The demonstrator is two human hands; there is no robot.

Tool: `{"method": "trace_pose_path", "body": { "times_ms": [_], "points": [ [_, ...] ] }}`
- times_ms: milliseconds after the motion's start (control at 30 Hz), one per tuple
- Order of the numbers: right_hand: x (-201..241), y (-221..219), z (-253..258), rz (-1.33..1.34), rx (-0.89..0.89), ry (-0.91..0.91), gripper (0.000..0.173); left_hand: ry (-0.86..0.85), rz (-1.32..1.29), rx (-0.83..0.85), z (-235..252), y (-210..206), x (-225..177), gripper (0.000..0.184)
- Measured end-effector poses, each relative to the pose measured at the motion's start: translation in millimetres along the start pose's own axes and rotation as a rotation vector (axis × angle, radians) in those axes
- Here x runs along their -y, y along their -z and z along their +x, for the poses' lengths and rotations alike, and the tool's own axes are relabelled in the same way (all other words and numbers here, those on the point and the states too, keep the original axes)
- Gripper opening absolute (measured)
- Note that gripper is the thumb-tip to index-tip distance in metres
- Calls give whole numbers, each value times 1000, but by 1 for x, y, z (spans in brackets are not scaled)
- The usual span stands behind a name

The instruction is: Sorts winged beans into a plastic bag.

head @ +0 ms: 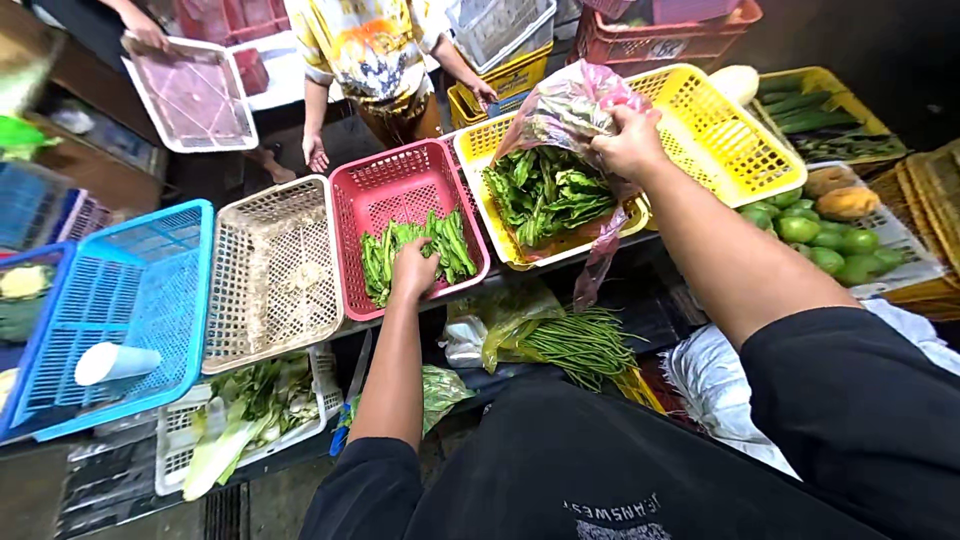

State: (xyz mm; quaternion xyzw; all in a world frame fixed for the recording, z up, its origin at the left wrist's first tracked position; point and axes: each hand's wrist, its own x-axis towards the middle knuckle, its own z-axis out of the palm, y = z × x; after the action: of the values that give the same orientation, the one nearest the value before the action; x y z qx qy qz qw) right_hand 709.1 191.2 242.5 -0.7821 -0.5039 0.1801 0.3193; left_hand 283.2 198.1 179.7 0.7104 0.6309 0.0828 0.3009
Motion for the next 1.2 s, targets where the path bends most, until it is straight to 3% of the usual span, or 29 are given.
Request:
{"method": "trace_pose_path", "body": {
  "times_ms": [167,300,367,467,533,633,700,767,833,1000,1200],
  "points": [
    [-7,5,2,19,44,25,49,87,56,50,20,-23,-8,27],
    [-8,14,-3,8,75,13,51,128,258,0,-11,-12,-31,31],
    [-6,18,-5,2,99,35,55,74,283,-105,-34,-8,-70,43],
    [-8,22,-3,-41,151,58,56,-245,213,-239,-58,-29,-168,59],
    [-9,26,2,-55,189,77,56,-470,277,-218,-52,-63,-225,68],
    [-20,29,8,-47,217,120,55,-507,473,-134,-15,-121,-264,97],
    [-21,31,8,-40,226,144,54,-484,535,-181,5,-143,-267,93],
    [-19,32,5,-43,230,150,52,-507,570,-314,15,-151,-265,69],
    [-20,33,3,-43,235,141,52,-533,577,-315,17,-149,-265,58],
    [-25,35,9,21,237,155,53,-572,566,-181,10,-128,-260,58],
    [-31,30,18,67,266,99,55,-460,451,-149,-16,-98,-226,57]
  ]
}}
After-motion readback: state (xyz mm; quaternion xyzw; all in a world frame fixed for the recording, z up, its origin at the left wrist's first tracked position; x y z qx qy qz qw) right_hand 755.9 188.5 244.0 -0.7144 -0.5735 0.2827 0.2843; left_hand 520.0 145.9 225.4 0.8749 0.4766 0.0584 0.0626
